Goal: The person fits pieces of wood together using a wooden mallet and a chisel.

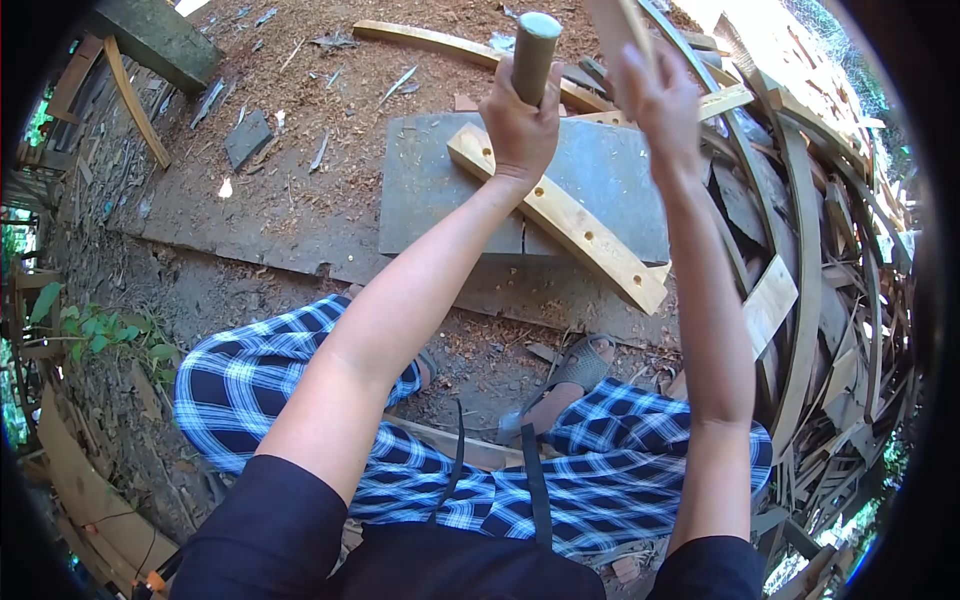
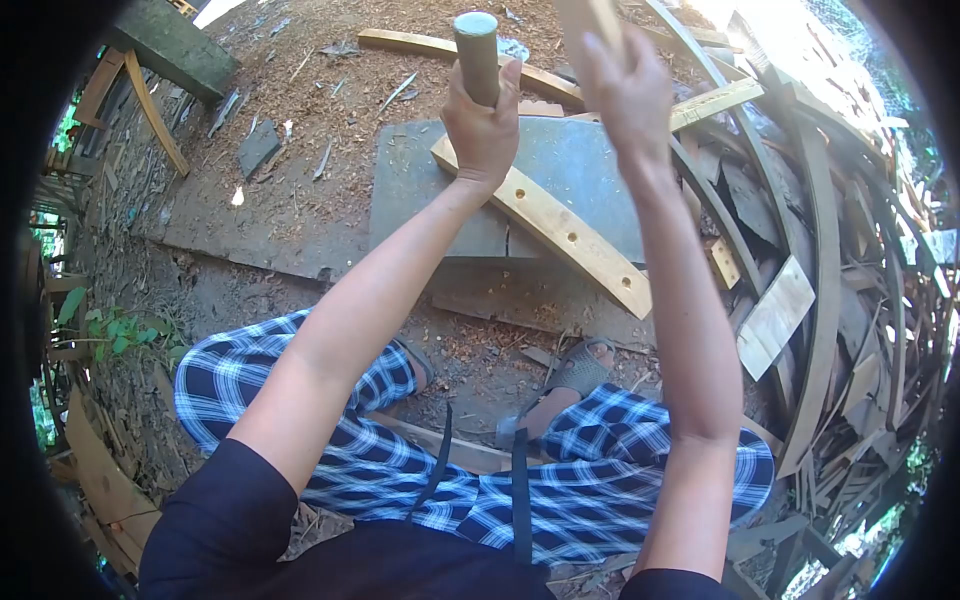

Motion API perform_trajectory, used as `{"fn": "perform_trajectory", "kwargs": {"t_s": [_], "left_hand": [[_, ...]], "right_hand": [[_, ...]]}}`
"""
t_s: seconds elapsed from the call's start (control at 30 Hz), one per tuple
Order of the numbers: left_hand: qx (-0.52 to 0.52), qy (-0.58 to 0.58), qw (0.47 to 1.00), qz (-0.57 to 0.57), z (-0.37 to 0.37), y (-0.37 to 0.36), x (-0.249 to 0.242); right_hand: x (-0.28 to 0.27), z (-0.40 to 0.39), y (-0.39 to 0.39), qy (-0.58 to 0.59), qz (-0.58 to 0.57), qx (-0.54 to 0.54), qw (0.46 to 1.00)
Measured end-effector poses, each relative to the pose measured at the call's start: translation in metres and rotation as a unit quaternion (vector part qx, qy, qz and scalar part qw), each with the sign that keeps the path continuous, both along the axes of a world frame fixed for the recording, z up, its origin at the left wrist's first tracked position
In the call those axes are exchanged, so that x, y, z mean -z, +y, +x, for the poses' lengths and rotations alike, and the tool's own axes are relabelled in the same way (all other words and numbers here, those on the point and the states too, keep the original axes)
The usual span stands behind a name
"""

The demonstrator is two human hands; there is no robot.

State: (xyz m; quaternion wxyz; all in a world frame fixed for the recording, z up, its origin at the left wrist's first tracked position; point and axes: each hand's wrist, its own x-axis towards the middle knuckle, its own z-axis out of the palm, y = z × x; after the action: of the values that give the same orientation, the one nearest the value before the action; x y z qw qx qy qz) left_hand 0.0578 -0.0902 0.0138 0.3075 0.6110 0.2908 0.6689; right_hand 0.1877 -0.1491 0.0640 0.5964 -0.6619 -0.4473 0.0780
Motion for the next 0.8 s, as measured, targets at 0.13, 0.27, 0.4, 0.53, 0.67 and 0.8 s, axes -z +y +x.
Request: {"fn": "perform_trajectory", "kwargs": {"t_s": [0.13, 0.27, 0.4, 0.53, 0.67, 0.8], "left_hand": [[0.033, -0.024, 0.999, -0.025, 0.001, 0.002, -0.001], [0.022, -0.020, 0.999, -0.027, -0.001, 0.006, -0.001], [0.018, -0.001, 1.000, 0.000, -0.005, 0.015, 0.007], [0.039, -0.004, 0.999, -0.018, -0.005, 0.013, 0.004], [0.042, 0.003, 0.999, -0.005, -0.004, 0.010, 0.000], [0.029, 0.025, 0.998, -0.046, -0.006, 0.013, 0.002]], "right_hand": [[-0.160, -0.009, -0.019, -0.043, 0.192, -0.116, 0.974], [-0.109, -0.022, -0.057, -0.381, -0.173, -0.028, 0.908], [-0.158, -0.041, -0.067, -0.418, -0.119, -0.162, 0.886], [-0.181, -0.080, -0.077, -0.159, 0.208, -0.147, 0.954], [-0.131, -0.059, -0.067, -0.456, -0.150, -0.087, 0.873], [-0.094, -0.055, -0.068, -0.200, -0.146, -0.116, 0.962]]}}
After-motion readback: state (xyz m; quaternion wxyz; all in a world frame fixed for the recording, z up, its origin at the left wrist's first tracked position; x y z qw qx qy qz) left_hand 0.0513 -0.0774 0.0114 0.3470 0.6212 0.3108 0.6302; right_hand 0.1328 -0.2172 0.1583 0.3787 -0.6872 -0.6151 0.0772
